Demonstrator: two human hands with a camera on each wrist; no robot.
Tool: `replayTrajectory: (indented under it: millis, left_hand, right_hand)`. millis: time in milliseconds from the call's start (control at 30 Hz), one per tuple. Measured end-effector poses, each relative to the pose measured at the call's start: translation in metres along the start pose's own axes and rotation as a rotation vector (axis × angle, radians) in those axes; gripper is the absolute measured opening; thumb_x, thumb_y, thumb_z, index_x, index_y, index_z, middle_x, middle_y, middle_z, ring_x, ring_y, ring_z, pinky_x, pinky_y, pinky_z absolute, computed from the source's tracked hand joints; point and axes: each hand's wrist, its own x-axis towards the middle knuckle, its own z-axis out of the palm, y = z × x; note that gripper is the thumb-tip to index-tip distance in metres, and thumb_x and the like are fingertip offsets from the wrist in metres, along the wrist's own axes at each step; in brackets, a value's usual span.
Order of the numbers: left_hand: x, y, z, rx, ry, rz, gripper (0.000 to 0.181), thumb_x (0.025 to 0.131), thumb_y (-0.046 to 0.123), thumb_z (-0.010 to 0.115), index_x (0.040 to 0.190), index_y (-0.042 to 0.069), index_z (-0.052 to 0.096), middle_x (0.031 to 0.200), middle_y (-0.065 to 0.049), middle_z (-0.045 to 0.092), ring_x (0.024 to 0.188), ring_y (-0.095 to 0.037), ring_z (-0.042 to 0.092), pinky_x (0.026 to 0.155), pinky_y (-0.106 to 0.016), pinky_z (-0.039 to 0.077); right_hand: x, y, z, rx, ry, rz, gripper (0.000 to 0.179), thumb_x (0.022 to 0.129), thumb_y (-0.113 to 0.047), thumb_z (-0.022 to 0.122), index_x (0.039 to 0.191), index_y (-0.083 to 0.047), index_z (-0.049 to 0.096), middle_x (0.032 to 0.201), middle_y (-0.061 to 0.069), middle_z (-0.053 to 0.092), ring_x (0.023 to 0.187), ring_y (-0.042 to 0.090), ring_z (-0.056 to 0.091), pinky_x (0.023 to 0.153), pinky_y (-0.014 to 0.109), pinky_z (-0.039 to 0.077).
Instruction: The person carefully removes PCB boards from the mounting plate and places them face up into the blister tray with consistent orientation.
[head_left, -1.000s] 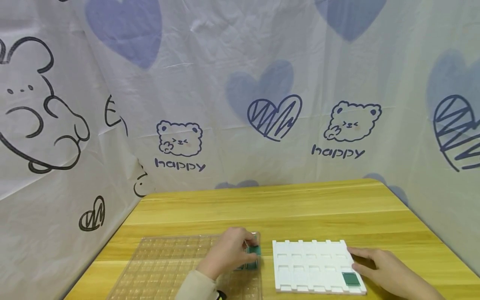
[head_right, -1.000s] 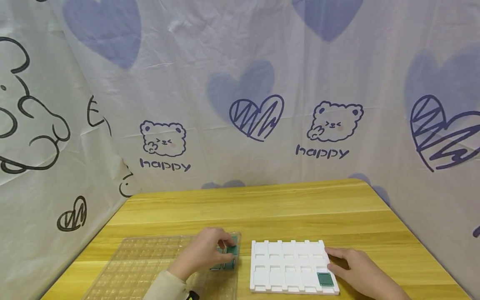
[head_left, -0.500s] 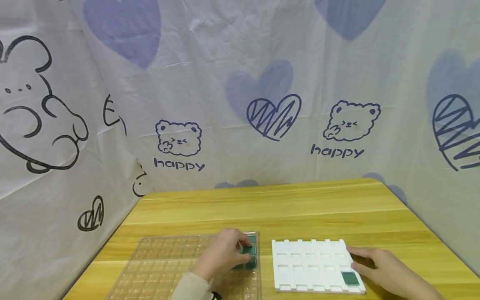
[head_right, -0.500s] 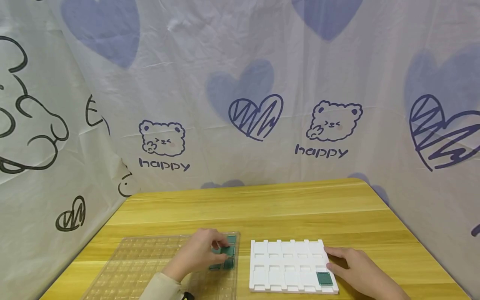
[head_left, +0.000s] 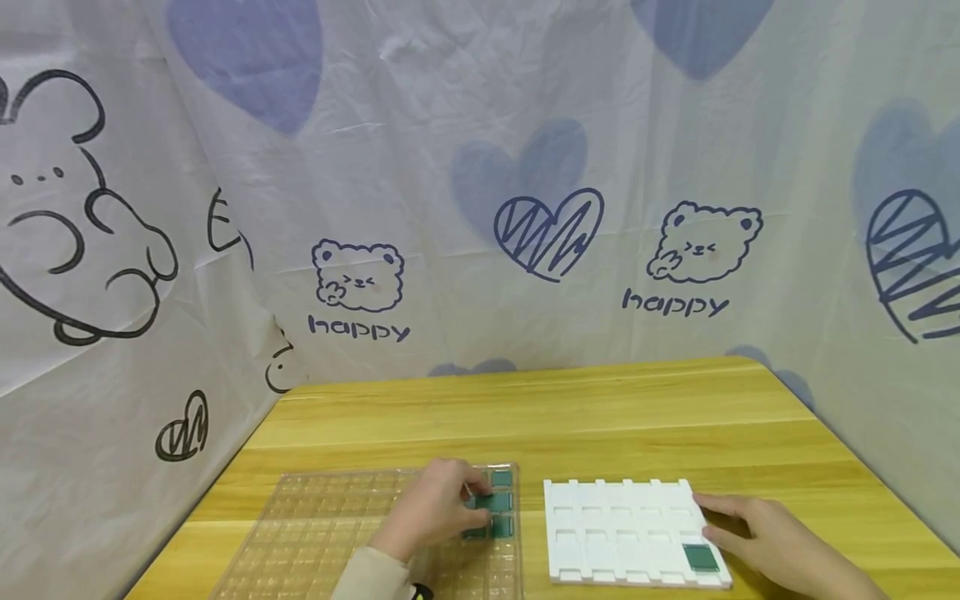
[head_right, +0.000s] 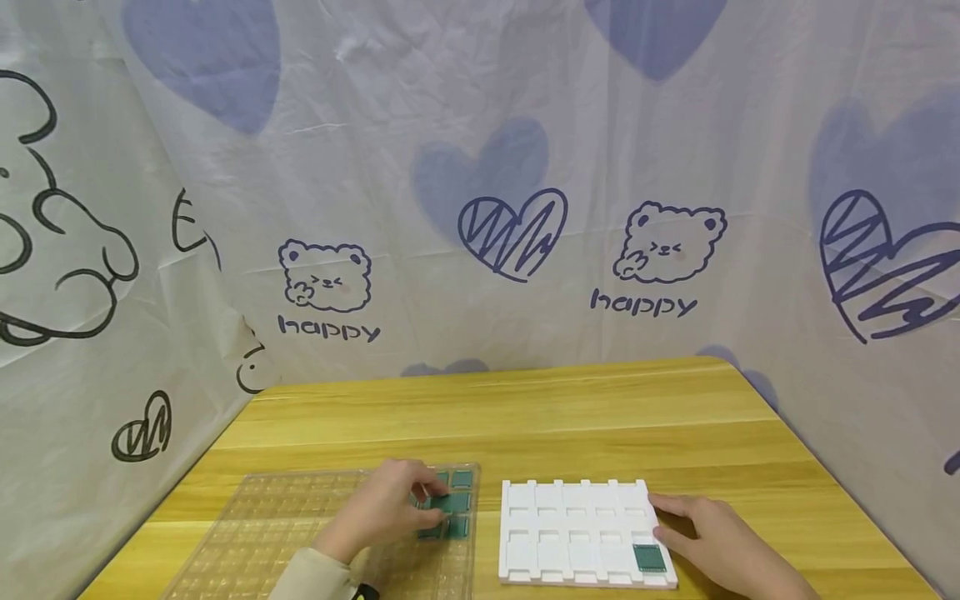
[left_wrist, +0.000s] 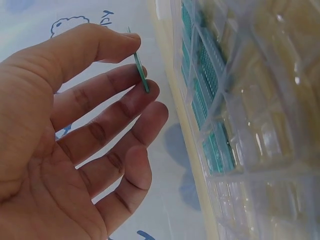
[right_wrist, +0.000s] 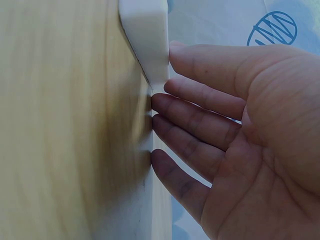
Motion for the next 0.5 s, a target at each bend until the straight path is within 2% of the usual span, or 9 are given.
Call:
replayTrajectory:
  millis: [167, 500]
  left_hand:
    - [-0.0020, -0.0029, -0.0032, -0.043, -0.020, -0.005, 0.019, 0.085, 0.015, 0.089, 0.103, 0.013, 0.083, 0.096, 0.005, 0.078, 0.081, -0.007, 0.063, 0.070, -0.024, 0.052]
    - [-0.0069, -0.0105, -0.0081, -0.025, -0.009, -0.016, 0.020, 0.083, 0.017, 0.090, 0.102, 0.014, 0.083, 0.094, 0.004, 0.077, 0.083, -0.010, 0.065, 0.072, -0.026, 0.053]
  right_hand:
    - [-0.0001, -0.0002, 0.0006, -0.003, 0.000, 0.003, 0.060, 0.102, -0.035, 0.073, 0.147, 0.003, 0.061, 0.145, 0.024, 0.067, 0.133, 0.043, 0.064, 0.106, 0.062, 0.053]
    - [0.0009, -0.0005, 0.0015, 0.002, -0.011, 0.026, 0.061, 0.102, -0.036, 0.073, 0.148, 0.002, 0.061, 0.145, 0.024, 0.067, 0.133, 0.044, 0.063, 0.106, 0.063, 0.053]
